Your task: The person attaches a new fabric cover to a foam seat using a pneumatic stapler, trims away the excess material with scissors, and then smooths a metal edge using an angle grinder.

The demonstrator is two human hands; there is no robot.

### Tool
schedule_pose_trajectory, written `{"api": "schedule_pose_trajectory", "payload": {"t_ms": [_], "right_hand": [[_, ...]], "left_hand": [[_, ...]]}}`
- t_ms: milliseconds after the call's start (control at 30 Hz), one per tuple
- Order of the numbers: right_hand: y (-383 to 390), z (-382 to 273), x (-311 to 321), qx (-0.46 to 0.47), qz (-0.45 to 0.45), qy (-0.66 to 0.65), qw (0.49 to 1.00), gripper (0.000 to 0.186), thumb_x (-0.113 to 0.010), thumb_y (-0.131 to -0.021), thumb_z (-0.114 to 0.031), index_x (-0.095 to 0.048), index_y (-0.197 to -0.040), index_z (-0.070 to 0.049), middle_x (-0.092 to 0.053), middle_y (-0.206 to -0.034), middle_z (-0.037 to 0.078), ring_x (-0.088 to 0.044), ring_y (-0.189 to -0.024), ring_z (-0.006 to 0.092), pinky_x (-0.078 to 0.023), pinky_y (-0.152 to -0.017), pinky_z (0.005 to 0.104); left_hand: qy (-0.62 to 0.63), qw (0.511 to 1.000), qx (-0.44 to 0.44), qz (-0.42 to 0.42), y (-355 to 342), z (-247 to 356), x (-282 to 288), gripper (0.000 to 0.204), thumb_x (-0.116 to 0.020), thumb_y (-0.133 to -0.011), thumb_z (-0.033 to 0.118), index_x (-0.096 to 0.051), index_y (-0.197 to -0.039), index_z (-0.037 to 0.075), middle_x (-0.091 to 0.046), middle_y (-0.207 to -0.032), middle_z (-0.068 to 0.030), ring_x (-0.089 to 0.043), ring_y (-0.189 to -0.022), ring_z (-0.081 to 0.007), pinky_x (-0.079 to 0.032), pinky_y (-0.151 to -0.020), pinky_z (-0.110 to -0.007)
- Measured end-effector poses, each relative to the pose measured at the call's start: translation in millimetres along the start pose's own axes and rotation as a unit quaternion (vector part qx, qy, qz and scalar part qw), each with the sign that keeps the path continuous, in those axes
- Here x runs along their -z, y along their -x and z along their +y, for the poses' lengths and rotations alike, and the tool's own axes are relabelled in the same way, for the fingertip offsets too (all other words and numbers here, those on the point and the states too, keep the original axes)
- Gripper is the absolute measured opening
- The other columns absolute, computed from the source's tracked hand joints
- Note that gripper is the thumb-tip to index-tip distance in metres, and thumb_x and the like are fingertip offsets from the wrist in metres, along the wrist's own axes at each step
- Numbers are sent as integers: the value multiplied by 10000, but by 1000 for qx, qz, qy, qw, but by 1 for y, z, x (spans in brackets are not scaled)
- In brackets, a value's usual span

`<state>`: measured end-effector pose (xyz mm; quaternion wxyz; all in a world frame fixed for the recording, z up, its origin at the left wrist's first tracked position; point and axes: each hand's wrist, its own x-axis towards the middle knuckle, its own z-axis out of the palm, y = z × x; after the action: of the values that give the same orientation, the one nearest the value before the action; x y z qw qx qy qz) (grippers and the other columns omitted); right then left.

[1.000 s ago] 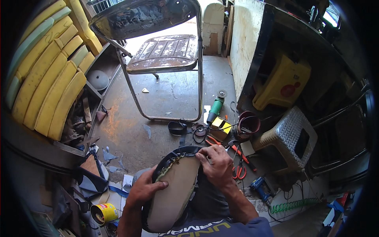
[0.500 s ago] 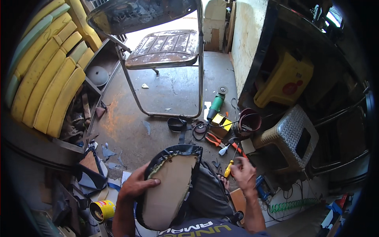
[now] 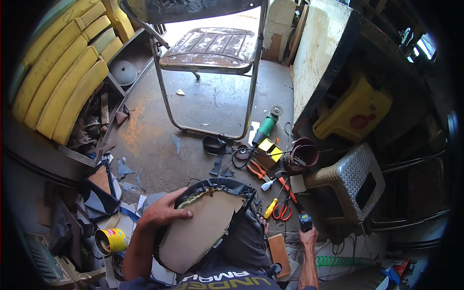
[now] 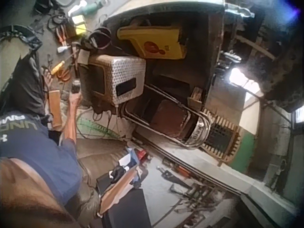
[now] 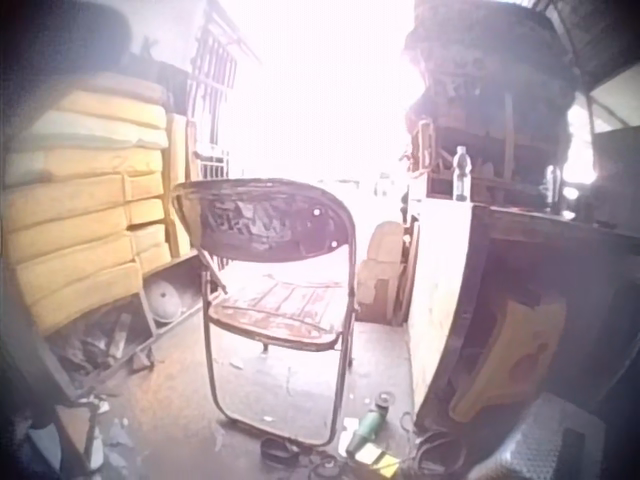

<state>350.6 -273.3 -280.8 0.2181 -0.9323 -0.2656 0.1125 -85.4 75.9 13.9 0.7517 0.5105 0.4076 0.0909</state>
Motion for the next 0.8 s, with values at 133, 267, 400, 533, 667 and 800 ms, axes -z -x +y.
{"api": "schedule_pose_trajectory", "payload": {"t_ms": [133, 267, 400, 533, 667, 800], "right_hand": [[21, -183, 102, 177, -77, -249, 949, 286, -801, -757, -197, -699, -900, 29, -714, -817, 130, -707, -711, 303, -563, -690, 407], [18, -272, 146, 442, -131, -306, 833, 238, -843, -740, -146, -717, -880, 0, -704, -798, 110, -701, -663, 236, -558, -633, 327], [15, -292, 147, 474, -167, -293, 813, 307, -853, -731, -170, -733, -943, 19, -729, -855, 141, -721, -733, 282, -581, -690, 357], [13, -286, 162, 449, -226, -254, 827, 465, -890, -728, -229, -732, -1057, 59, -764, -1025, 208, -771, -966, 355, -610, -888, 414], [11, -297, 178, 472, -232, -217, 822, 464, -889, -718, -208, -734, -1063, 60, -767, -1016, 208, -774, -951, 345, -614, -885, 399], [13, -299, 168, 465, -230, -222, 826, 484, -885, -718, -200, -729, -1099, 53, -769, -1017, 202, -774, -921, 346, -619, -852, 385]], "left_hand": [[21, 1000, 9, 10, 3, 0, -5, 718, -792, -813, 117, -508, -1462, 4, -639, -1291, -74, -583, -1175, -170, -456, -1046, -324], [13, 1000, -6, 23, 1, -8, -3, 704, -798, -806, 109, -523, -1445, 3, -642, -1283, -69, -584, -1170, -165, -457, -1045, -324], [3, 1000, -16, 8, 1, -13, -1, 670, -798, -813, 112, -537, -1422, 11, -644, -1257, -58, -585, -1153, -158, -457, -1037, -316], [-1, 1000, -21, 4, 3, -12, -3, 657, -799, -814, 109, -541, -1410, 17, -646, -1242, -54, -588, -1137, -154, -465, -1023, -314], [8, 1000, -18, 2, 2, -16, -5, 641, -805, -818, 110, -546, -1397, 18, -647, -1233, -53, -592, -1131, -157, -472, -1013, -316], [17, 999, -30, -9, 0, -16, -5, 628, -803, -827, 109, -547, -1393, 19, -647, -1224, -55, -593, -1132, -161, -473, -1012, -320]]}}
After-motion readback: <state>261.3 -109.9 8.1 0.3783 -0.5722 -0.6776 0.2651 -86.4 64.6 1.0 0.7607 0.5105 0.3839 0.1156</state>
